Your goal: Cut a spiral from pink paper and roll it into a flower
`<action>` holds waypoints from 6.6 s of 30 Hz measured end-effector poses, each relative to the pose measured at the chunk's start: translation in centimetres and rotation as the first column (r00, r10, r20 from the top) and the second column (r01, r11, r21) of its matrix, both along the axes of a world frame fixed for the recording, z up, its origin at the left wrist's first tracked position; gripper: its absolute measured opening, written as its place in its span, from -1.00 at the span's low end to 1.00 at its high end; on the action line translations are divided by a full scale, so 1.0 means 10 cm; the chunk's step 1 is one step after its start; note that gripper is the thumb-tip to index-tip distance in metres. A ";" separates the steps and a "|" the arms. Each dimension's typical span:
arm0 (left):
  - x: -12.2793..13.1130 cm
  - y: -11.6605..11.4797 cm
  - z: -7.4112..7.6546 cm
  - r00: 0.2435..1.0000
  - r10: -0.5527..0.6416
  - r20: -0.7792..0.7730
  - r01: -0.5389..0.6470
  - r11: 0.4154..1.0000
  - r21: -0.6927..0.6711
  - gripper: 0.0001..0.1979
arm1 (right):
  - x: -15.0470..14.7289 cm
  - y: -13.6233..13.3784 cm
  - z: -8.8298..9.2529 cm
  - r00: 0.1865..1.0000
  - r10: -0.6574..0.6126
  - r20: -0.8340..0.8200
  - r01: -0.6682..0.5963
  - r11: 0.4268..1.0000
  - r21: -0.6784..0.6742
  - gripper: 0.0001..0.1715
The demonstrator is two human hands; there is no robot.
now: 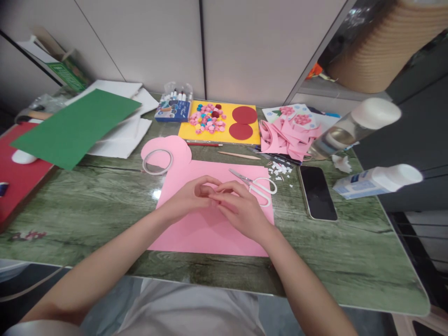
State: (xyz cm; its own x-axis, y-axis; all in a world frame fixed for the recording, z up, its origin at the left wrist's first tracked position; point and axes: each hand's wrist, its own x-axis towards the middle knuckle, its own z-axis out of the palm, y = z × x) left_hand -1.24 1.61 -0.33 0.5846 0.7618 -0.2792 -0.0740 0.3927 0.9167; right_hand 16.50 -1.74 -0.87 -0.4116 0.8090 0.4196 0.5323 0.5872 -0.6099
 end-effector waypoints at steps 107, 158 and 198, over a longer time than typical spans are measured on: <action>-0.03 0.05 -0.09 1.000 -0.006 -0.006 0.006 0.997 -0.072 -0.61 | 0.04 0.00 0.07 0.993 -0.094 -0.071 0.094 0.996 -0.001 -0.84; 0.13 -0.09 -0.14 0.976 0.178 0.125 -0.161 0.978 -0.134 -0.64 | 0.01 0.02 -0.01 0.975 -0.201 -0.094 0.197 0.979 -0.049 -0.86; 0.12 -0.13 -0.07 0.978 0.093 0.185 -0.066 0.987 -0.147 -0.64 | -0.01 -0.02 0.03 0.978 -0.178 -0.111 0.176 0.984 -0.030 -0.93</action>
